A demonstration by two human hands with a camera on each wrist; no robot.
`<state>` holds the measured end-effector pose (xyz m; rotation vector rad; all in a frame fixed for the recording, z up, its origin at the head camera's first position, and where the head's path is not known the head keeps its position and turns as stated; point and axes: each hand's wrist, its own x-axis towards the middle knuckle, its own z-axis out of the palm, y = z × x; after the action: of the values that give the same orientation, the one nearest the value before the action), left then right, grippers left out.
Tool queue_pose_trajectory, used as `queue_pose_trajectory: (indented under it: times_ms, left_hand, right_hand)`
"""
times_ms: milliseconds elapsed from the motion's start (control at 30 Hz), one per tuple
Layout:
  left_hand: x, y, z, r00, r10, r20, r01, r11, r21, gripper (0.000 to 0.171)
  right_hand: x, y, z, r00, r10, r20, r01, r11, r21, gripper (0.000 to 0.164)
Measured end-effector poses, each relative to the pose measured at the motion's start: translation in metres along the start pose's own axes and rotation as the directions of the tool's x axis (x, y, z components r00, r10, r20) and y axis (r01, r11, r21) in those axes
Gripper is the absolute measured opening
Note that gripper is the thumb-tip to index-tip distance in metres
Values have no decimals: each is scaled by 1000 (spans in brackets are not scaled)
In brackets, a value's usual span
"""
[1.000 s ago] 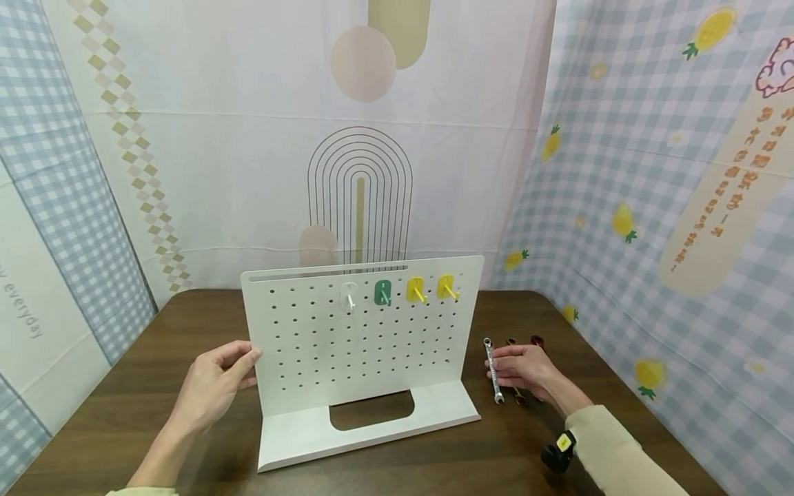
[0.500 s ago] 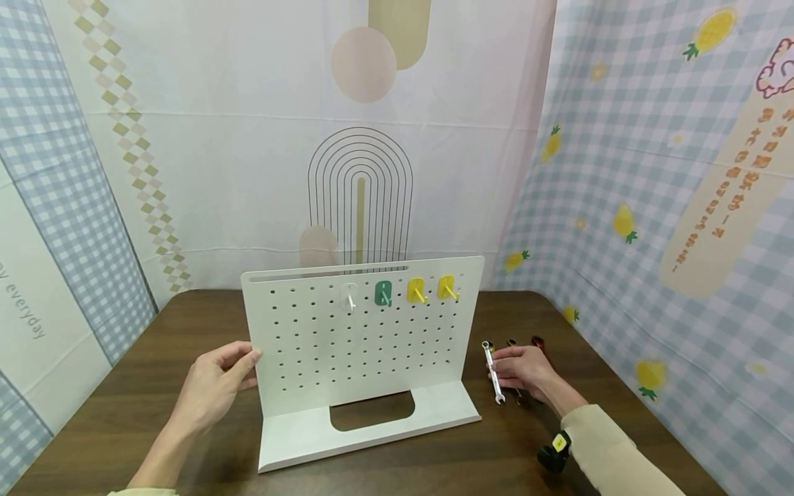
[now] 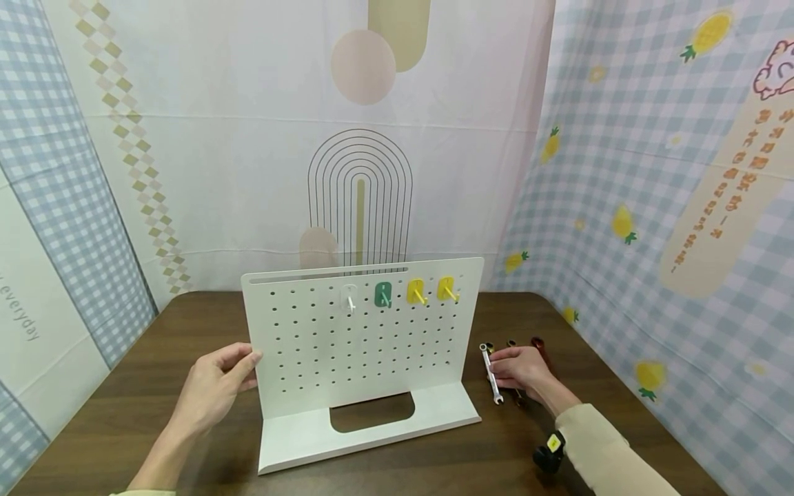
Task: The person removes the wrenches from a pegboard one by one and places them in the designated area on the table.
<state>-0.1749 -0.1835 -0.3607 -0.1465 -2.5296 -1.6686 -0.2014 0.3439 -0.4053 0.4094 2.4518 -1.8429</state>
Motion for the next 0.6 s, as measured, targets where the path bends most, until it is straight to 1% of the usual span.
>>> queue_pose_trajectory:
  times_ms: [400, 600]
  left_hand:
    - [0, 0, 0, 1000, 3, -1, -3, 1000, -4, 25]
    - [0, 0, 1, 1000, -5, -1, 5, 1000, -6, 25]
  right_hand:
    - [1, -2, 5, 999, 15, -38, -17, 999, -52, 27]
    - [4, -2, 8, 997, 25, -71, -31, 997, -77, 25]
